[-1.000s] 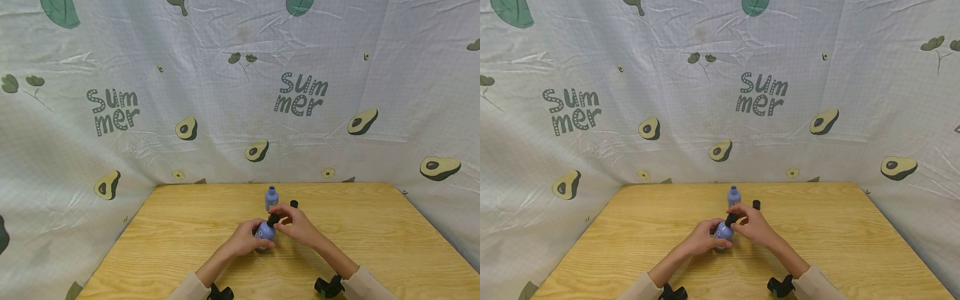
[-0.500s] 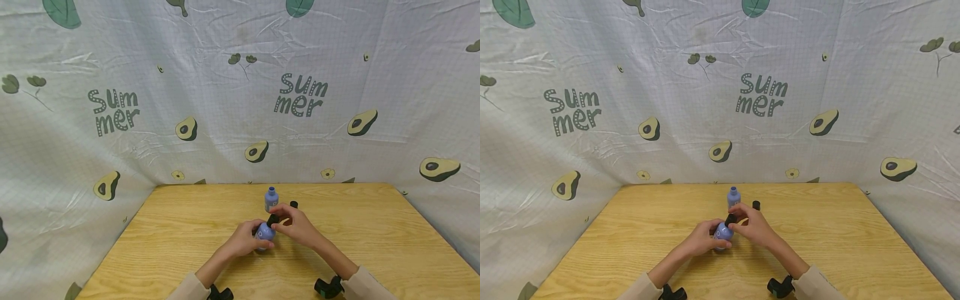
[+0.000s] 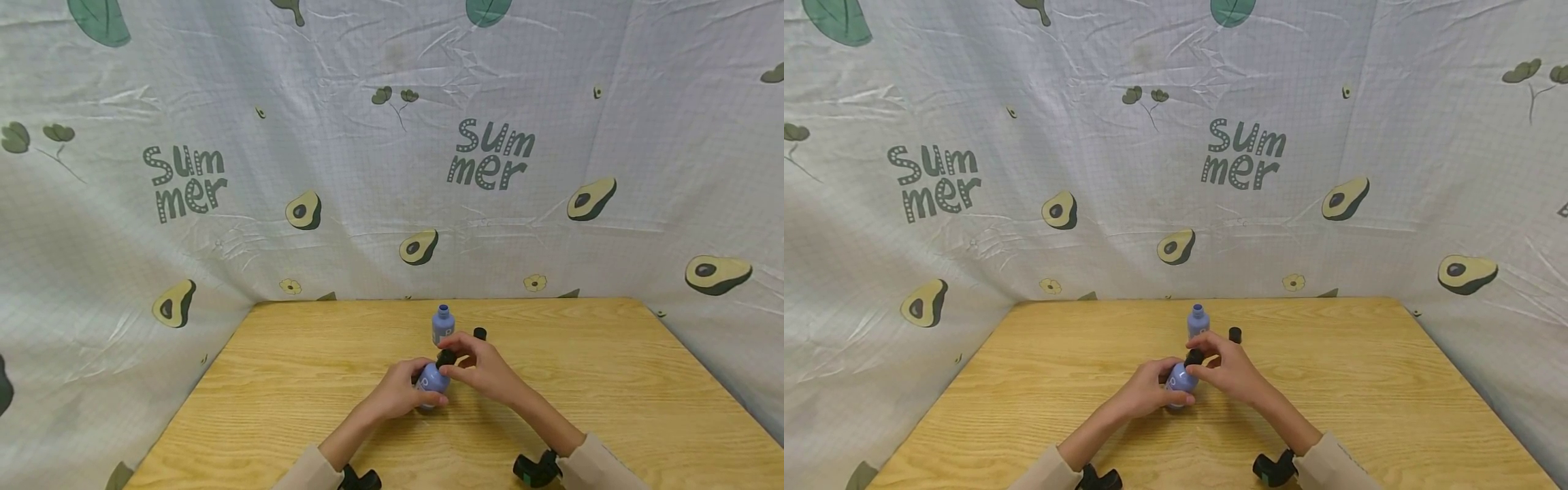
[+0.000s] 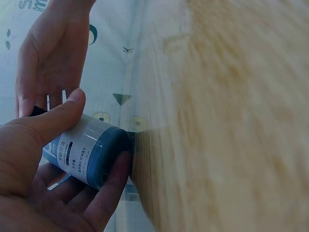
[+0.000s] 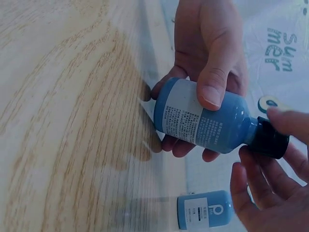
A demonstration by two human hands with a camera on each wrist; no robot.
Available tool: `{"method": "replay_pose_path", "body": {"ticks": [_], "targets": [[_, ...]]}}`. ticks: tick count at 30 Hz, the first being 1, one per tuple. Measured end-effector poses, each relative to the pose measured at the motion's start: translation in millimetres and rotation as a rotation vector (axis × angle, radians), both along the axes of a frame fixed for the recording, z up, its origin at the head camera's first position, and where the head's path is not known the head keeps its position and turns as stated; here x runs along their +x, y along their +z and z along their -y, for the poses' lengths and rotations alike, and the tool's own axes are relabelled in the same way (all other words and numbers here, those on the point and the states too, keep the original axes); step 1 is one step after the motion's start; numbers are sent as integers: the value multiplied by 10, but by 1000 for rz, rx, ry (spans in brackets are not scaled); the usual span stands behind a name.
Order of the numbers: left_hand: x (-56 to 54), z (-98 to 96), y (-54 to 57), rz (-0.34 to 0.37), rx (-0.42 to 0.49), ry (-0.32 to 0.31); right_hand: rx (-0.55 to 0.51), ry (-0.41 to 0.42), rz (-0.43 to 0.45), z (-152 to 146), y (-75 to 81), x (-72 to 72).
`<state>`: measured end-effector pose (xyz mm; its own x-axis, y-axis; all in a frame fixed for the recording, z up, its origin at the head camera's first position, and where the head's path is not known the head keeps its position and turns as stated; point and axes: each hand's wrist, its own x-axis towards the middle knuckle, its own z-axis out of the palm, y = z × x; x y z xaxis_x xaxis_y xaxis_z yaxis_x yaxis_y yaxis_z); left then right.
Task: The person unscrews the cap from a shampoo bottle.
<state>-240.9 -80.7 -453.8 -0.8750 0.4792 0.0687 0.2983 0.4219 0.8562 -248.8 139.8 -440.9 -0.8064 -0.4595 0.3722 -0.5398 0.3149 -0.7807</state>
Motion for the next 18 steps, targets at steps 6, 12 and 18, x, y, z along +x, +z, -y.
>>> {"method": "replay_pose_path", "body": {"ticks": [6, 12, 18], "targets": [[-2, 1, 1, 6, 1, 1, -14, -1, 6, -4, 7, 0], [2, 1, -1, 14, 6, 2, 6, -14, -11, -29, 0, 1], [3, -2, 2, 3, 3, 7, -15, 12, -27, -31, 17, 6]]}}
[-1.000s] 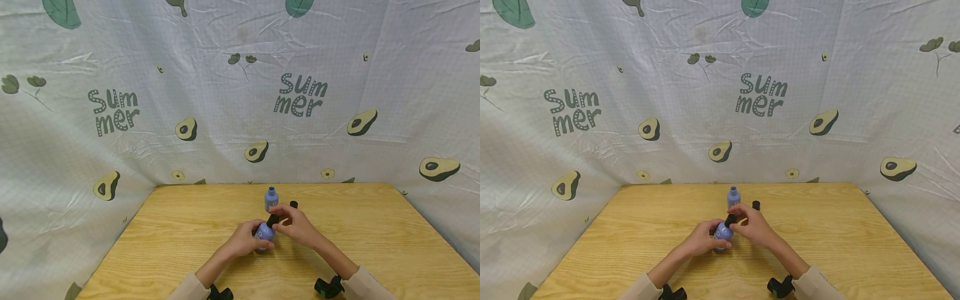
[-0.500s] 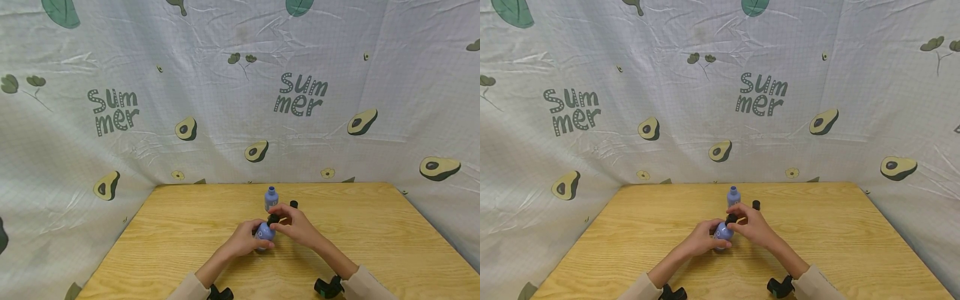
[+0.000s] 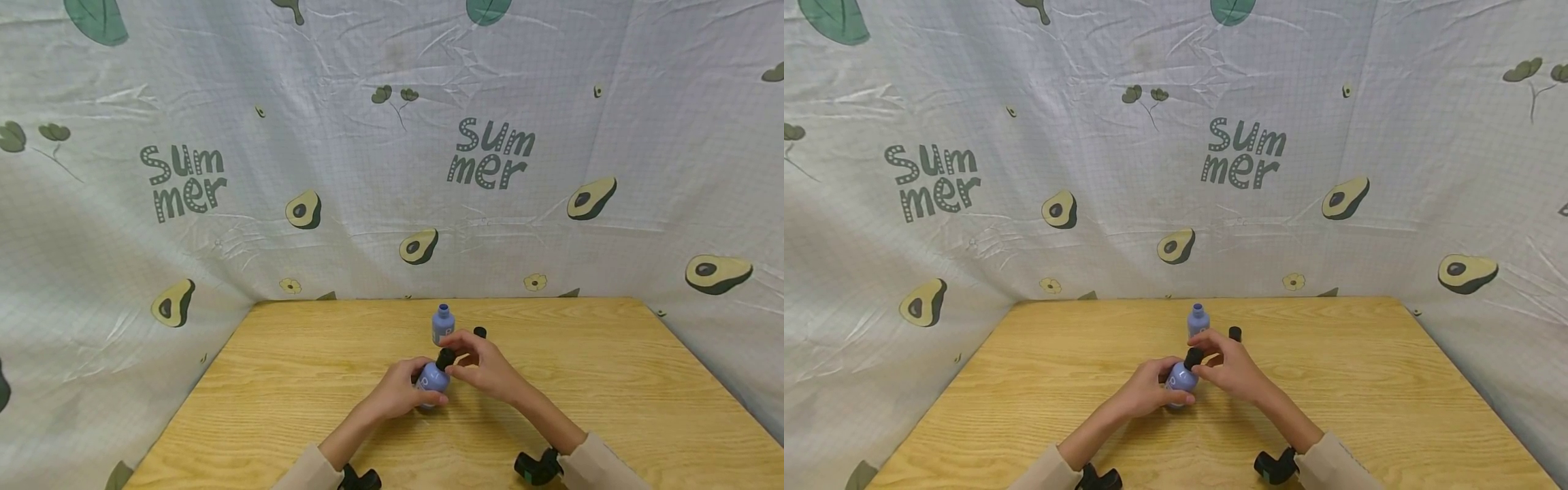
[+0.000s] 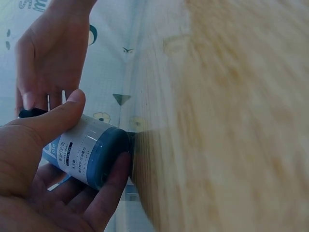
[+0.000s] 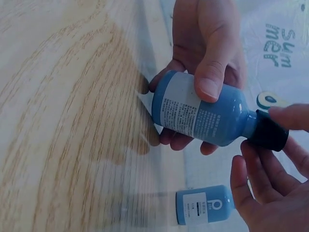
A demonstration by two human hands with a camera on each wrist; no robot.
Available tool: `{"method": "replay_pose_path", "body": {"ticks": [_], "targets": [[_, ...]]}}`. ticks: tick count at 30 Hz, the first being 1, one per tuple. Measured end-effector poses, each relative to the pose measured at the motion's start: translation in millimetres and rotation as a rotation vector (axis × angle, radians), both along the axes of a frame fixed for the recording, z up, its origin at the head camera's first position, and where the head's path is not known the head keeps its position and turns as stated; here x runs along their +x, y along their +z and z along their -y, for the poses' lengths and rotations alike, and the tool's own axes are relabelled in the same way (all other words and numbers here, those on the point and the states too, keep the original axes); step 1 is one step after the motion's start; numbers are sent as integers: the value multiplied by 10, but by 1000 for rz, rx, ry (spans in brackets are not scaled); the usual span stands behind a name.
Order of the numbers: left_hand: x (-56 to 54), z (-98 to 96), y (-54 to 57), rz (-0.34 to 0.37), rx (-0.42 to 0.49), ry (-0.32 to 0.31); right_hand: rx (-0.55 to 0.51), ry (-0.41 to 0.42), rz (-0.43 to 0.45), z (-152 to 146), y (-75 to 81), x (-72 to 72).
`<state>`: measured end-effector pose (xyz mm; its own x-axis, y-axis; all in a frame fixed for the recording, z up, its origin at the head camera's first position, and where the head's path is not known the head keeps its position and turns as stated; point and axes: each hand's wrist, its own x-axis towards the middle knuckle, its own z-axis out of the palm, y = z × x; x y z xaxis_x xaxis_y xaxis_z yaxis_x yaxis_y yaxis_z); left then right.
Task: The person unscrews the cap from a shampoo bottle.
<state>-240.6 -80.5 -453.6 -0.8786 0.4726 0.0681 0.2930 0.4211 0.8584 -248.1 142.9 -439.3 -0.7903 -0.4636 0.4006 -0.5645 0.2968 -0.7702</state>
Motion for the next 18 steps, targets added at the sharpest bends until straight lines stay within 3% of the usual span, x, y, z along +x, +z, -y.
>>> {"method": "replay_pose_path", "body": {"ticks": [18], "targets": [[7, 5, -6, 1, 0, 4, -27, 15, 9, 44, -7, -1]]}}
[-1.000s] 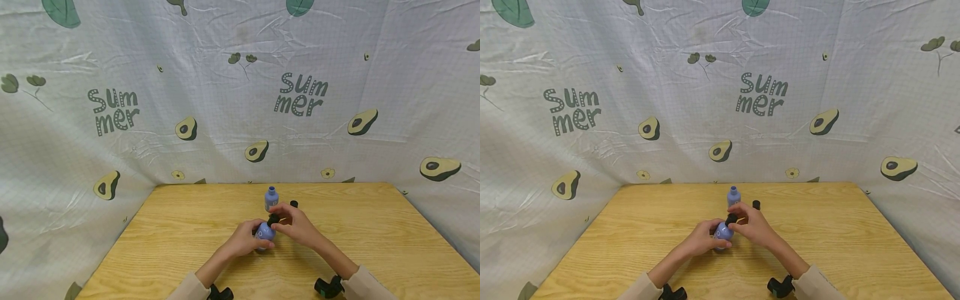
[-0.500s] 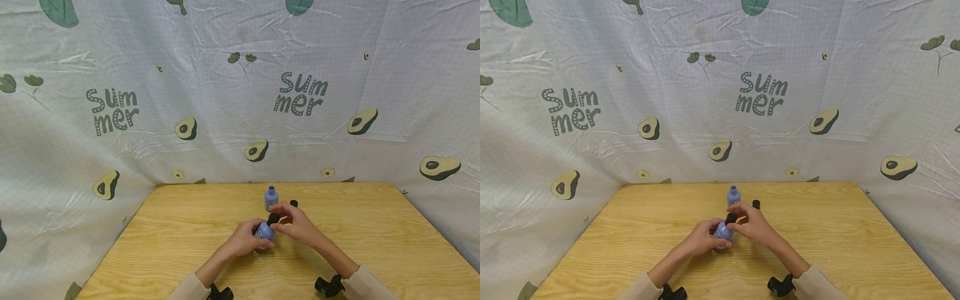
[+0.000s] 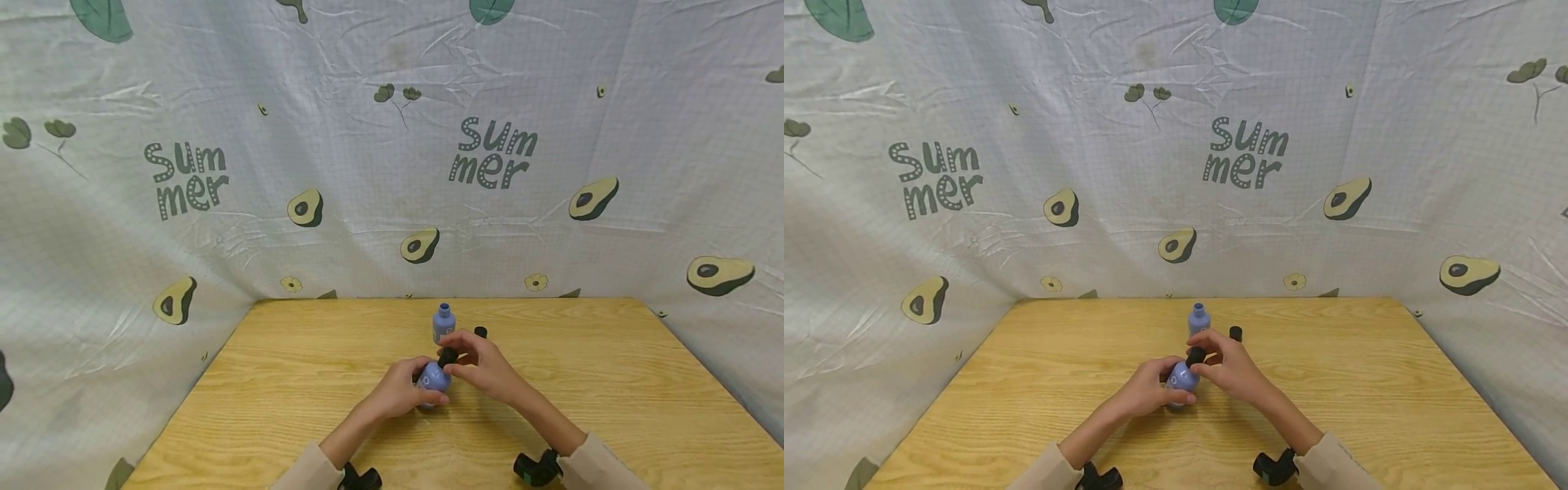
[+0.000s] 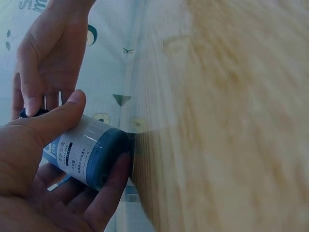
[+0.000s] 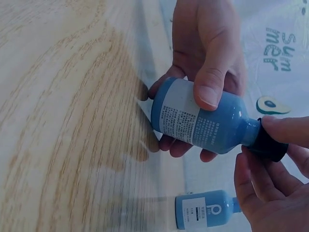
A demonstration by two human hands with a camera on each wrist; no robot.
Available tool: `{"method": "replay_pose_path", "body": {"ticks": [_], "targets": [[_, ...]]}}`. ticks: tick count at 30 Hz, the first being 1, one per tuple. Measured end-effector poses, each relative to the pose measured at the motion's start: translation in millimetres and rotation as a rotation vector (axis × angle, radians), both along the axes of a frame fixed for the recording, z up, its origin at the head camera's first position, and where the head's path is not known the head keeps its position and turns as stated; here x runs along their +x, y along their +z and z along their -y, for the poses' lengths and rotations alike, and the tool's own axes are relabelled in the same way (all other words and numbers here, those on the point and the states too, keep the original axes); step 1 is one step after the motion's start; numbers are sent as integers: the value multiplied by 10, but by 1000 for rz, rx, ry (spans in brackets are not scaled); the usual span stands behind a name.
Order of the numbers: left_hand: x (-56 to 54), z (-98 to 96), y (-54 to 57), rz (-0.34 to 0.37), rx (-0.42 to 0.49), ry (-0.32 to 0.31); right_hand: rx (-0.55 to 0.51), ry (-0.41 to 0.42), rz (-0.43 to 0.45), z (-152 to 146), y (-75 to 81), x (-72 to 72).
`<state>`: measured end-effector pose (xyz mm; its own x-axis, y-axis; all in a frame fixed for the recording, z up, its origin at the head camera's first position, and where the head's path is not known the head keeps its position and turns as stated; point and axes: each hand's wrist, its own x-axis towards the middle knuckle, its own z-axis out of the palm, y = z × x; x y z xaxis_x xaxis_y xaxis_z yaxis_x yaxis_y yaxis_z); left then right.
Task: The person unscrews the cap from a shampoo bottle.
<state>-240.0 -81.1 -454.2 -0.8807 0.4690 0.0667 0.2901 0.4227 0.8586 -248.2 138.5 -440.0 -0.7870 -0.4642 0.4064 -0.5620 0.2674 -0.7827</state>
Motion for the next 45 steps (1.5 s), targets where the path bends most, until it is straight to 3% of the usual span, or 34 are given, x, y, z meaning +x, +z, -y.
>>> {"method": "replay_pose_path", "body": {"ticks": [19, 27, 37, 45], "targets": [[-11, 2, -10, 4, 9, -4, -73, 5, -8, -143, 108, -41], [-33, 1, -22, 13, 14, -4, -78, -73, -26, -300, 194, -93], [-37, 25, 22, 56, 24, 7, -102, -104, -50, -379, 216, -136], [-131, 135, 37, 29, 15, 36, -93, -106, -56, -404, 215, -135]]}}
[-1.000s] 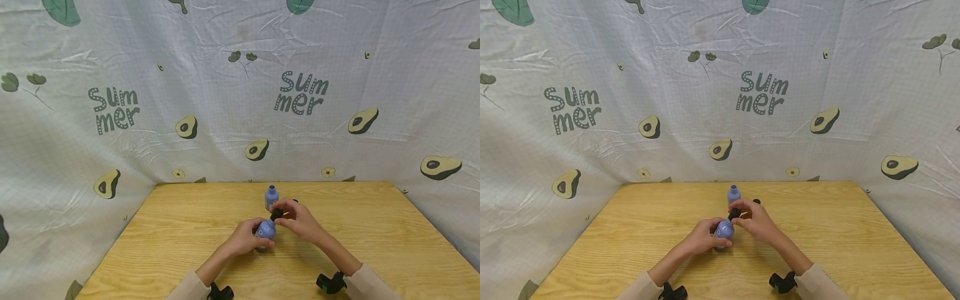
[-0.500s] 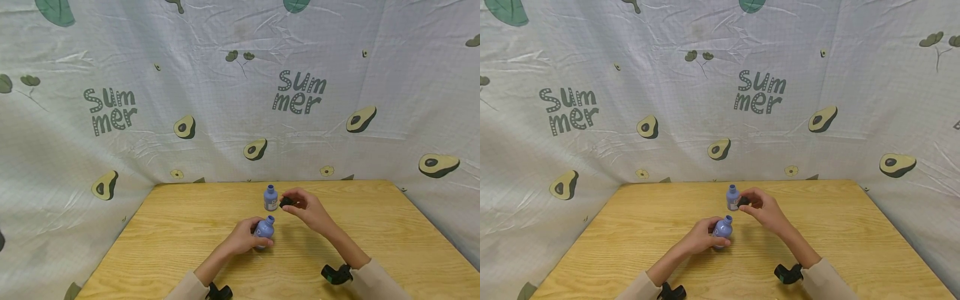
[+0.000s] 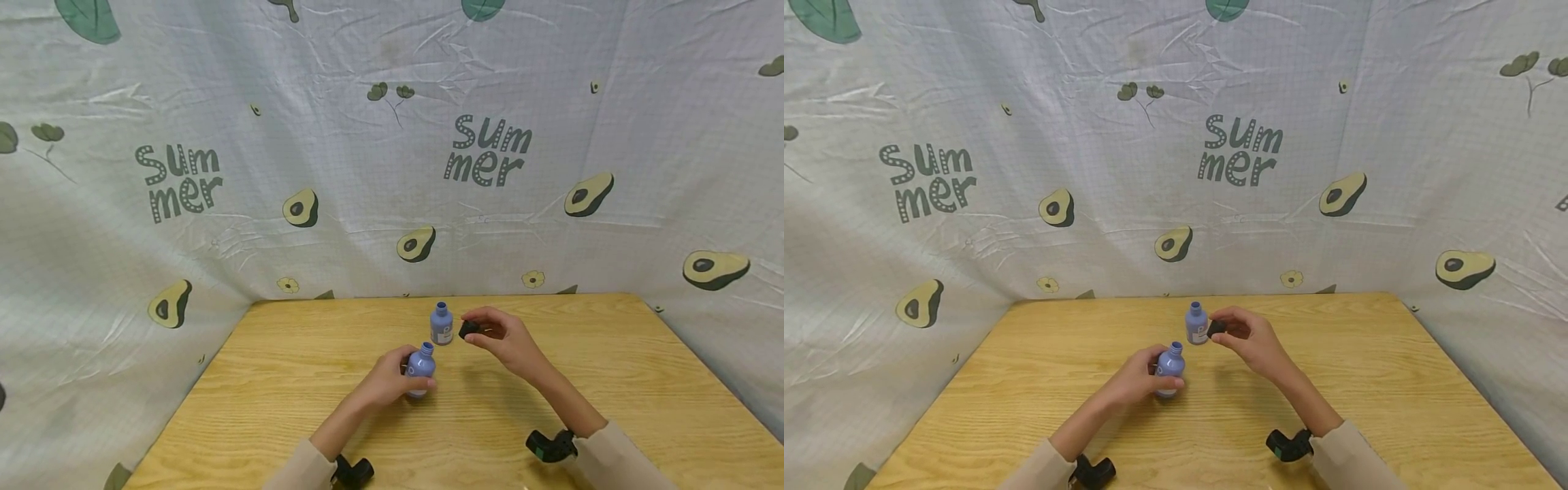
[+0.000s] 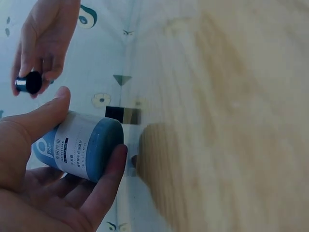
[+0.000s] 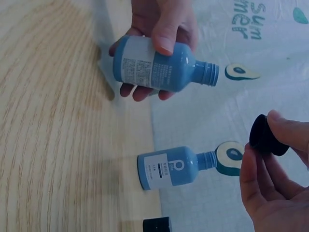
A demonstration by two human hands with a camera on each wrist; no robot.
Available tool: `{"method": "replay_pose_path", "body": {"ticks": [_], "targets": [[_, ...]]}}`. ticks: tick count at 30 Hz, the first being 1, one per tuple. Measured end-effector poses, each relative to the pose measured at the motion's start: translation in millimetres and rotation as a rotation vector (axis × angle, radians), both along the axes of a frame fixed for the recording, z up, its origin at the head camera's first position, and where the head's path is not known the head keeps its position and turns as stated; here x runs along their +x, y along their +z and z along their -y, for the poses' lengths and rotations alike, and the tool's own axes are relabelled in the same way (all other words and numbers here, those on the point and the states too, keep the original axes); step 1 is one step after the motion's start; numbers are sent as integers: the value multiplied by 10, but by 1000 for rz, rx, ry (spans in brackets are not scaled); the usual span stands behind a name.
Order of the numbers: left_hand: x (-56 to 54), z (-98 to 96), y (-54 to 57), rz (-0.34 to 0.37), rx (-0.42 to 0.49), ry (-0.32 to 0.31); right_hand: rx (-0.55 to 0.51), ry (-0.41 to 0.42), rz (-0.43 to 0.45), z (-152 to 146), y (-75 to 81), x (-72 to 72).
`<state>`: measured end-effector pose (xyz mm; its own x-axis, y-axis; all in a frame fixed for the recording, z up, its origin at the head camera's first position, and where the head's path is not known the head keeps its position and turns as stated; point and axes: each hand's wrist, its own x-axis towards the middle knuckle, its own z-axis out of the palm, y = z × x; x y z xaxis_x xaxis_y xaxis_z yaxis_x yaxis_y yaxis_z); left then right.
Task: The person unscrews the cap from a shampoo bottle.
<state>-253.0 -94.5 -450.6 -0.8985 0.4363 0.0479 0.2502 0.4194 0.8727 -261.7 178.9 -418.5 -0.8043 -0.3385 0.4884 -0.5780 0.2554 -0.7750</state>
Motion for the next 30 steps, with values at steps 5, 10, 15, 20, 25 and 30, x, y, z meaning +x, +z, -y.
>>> {"method": "replay_pose_path", "body": {"ticks": [5, 10, 15, 20, 25, 30], "targets": [[-94, 121, 19, 16, 22, 80, 10, -8, -3, -26, -3, -16], [-218, 239, 43, 55, 52, 200, 14, -5, 2, -58, -6, -36], [-387, 339, 44, 74, 108, 296, 1, 0, 21, -78, -2, -41], [-552, 398, 52, 75, 119, 386, 1, -4, 37, -94, -2, -42], [-686, 410, 46, 72, 128, 426, -16, 11, 35, -112, -5, -46], [-756, 422, 11, 88, 141, 448, -31, 28, 42, -123, -10, -51]]}}
